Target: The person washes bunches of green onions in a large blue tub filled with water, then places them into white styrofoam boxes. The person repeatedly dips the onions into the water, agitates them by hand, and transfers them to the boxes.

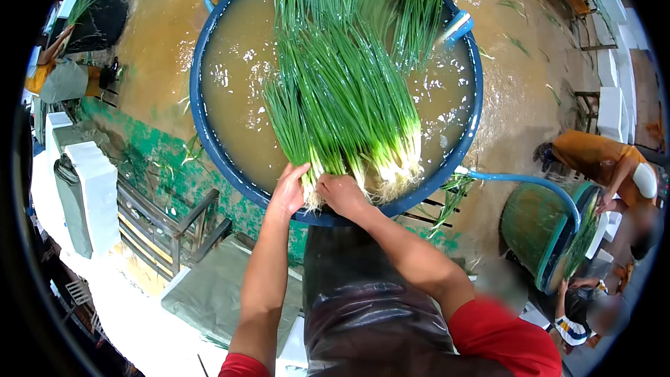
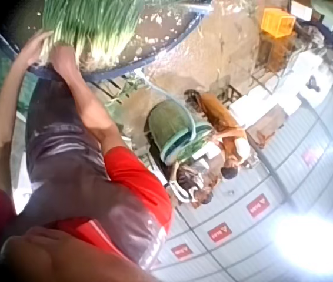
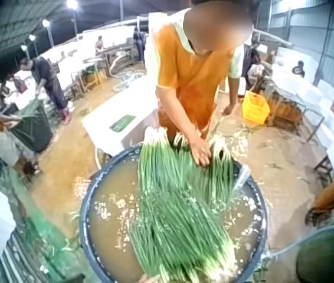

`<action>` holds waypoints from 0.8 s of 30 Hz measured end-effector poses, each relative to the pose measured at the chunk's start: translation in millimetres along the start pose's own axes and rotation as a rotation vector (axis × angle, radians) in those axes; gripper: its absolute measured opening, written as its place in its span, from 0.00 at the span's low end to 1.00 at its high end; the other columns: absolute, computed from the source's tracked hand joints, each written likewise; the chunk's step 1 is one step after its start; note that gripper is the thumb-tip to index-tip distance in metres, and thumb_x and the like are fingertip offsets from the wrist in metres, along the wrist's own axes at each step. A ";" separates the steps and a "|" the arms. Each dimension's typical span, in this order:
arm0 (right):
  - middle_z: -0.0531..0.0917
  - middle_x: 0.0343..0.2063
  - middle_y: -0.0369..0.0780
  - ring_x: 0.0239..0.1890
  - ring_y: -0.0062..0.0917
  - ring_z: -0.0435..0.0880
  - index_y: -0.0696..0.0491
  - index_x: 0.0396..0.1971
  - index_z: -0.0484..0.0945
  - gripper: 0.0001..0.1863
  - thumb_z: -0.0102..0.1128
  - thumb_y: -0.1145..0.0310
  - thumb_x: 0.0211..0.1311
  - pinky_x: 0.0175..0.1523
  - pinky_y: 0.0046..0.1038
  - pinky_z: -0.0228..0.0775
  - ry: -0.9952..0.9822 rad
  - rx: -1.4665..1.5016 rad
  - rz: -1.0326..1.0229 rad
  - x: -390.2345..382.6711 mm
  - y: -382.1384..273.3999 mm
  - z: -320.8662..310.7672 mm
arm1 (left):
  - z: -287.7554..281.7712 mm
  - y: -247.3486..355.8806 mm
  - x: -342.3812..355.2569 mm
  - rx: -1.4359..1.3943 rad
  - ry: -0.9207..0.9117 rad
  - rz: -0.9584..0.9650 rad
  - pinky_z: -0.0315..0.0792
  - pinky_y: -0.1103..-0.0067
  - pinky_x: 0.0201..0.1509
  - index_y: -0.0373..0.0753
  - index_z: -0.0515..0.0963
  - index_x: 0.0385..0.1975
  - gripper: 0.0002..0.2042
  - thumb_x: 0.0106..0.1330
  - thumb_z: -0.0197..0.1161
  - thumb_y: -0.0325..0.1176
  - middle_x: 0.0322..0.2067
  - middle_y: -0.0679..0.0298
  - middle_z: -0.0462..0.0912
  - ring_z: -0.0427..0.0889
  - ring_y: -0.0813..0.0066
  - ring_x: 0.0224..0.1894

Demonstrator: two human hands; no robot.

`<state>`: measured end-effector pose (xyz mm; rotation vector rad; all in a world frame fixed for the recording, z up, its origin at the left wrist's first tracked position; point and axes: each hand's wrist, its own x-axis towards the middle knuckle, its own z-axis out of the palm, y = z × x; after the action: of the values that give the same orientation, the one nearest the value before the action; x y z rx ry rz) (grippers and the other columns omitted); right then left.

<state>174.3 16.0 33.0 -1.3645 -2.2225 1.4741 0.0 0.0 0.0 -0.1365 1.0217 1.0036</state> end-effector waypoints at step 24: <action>0.85 0.40 0.50 0.40 0.41 0.86 0.52 0.53 0.78 0.23 0.65 0.63 0.56 0.47 0.40 0.79 0.104 -0.001 0.292 -103.7 32.5 -138.0 | 15.1 2.6 -13.1 0.353 0.123 0.130 0.53 0.66 0.75 0.36 0.47 0.73 0.42 0.66 0.69 0.36 0.70 0.52 0.60 0.59 0.60 0.71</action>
<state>330.0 33.4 112.4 -1.7839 -2.0279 1.4460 6.0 1.1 19.2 0.1626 1.3175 0.9250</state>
